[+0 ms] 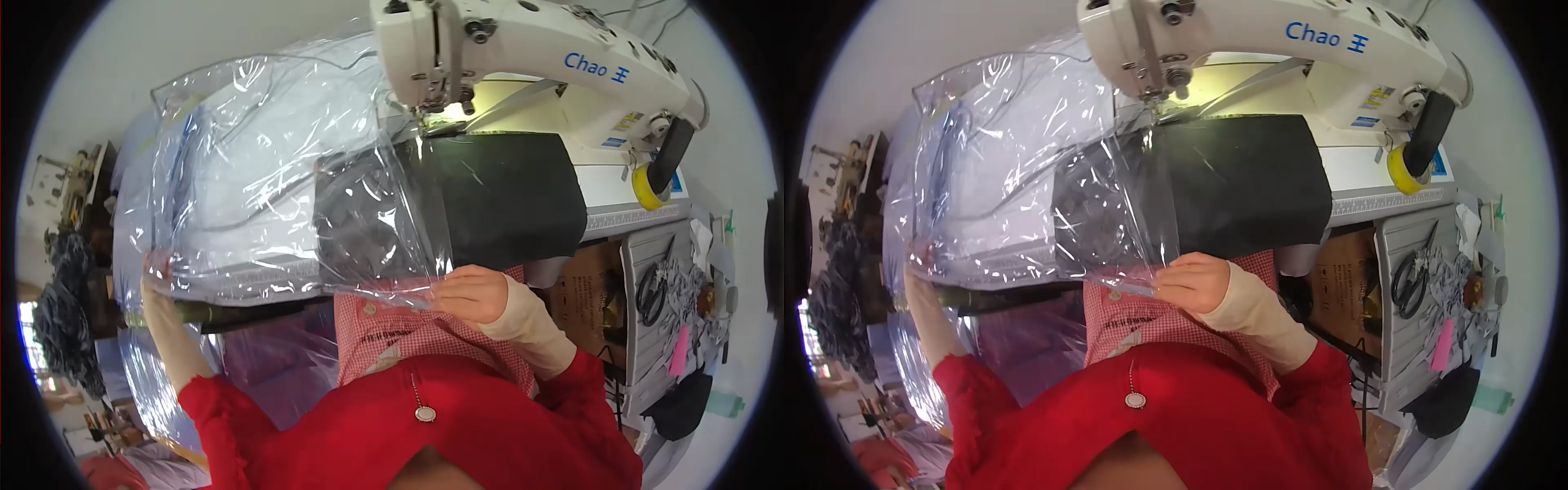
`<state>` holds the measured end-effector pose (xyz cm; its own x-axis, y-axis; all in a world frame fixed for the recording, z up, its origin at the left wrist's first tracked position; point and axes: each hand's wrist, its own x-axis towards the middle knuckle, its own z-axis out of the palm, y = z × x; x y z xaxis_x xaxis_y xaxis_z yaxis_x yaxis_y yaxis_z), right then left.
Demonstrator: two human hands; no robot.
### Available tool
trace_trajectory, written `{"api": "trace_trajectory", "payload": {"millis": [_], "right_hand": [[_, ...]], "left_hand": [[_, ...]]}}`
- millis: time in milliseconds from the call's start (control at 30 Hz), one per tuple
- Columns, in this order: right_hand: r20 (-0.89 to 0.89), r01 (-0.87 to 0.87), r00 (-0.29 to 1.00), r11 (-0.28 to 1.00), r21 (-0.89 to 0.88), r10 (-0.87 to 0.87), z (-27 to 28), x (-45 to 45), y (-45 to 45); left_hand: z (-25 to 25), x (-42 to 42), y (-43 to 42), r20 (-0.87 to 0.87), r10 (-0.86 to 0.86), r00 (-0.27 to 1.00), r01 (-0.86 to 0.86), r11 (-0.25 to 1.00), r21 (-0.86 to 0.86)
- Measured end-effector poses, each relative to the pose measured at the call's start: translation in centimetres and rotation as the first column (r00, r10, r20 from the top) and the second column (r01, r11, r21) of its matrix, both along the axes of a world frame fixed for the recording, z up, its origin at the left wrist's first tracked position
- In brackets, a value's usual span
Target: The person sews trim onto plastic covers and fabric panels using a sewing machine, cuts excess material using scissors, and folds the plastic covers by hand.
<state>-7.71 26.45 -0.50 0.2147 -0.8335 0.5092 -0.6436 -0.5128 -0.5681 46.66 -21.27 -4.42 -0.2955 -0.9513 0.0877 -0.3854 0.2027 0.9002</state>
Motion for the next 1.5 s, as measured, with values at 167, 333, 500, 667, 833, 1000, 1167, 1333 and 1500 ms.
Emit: {"api": "trace_trajectory", "payload": {"millis": [167,333,500,667,833,1000,1167,1333,1500], "right_hand": [[-0.063,-0.034,0.998,0.999,-0.021,0.032,0.9,-1.0,0.3],[-0.059,-0.057,0.997,0.998,-0.004,0.057,0.8,-1.6,0.2],[-0.072,-0.068,0.995,0.998,-0.002,0.068,1.1,-1.9,-0.1],[-0.1,-0.051,0.994,0.998,-0.021,0.049,1.6,-2.8,-1.1],[-0.129,-0.048,0.991,0.998,-0.051,0.041,0.7,-4.7,-3.1],[-0.067,0.062,0.995,0.993,-0.102,-0.069,-1.2,-6.1,-6.5],[0.032,0.11,0.994,0.989,-0.102,-0.107,-2.3,-7.5,-10.5],[0.064,0.153,0.987,0.986,-0.068,-0.149,-3.2,-9.4,-13.3],[-0.037,0.115,0.992,0.99,-0.079,-0.118,-2.2,-9.5,-14.1]], "left_hand": [[-0.1,1.3,0.4,0.16,-0.109,0.981,0.134,0.979,-0.155],[0.3,1.1,0.4,-0.234,0.081,0.969,0.0,0.944,0.329],[1.3,-0.8,1.2,-0.24,0.039,0.97,0.054,0.927,0.372],[2.4,-2.5,1.7,-0.302,0.065,0.951,0.055,0.927,0.372],[1.0,-1.1,-3.3,-0.577,-0.029,0.816,0.352,0.817,0.457],[3.7,-3.3,-6.7,-0.834,0.19,0.518,0.518,0.706,0.482],[8.3,-10.6,-2.5,-0.818,0.293,0.495,0.251,0.853,0.457],[12.3,-14.3,-2.7,-0.504,0.143,0.852,-0.345,0.877,-0.335],[14.1,-36.2,16.0,0.39,-0.293,0.873,0.488,0.509,-0.709]]}}
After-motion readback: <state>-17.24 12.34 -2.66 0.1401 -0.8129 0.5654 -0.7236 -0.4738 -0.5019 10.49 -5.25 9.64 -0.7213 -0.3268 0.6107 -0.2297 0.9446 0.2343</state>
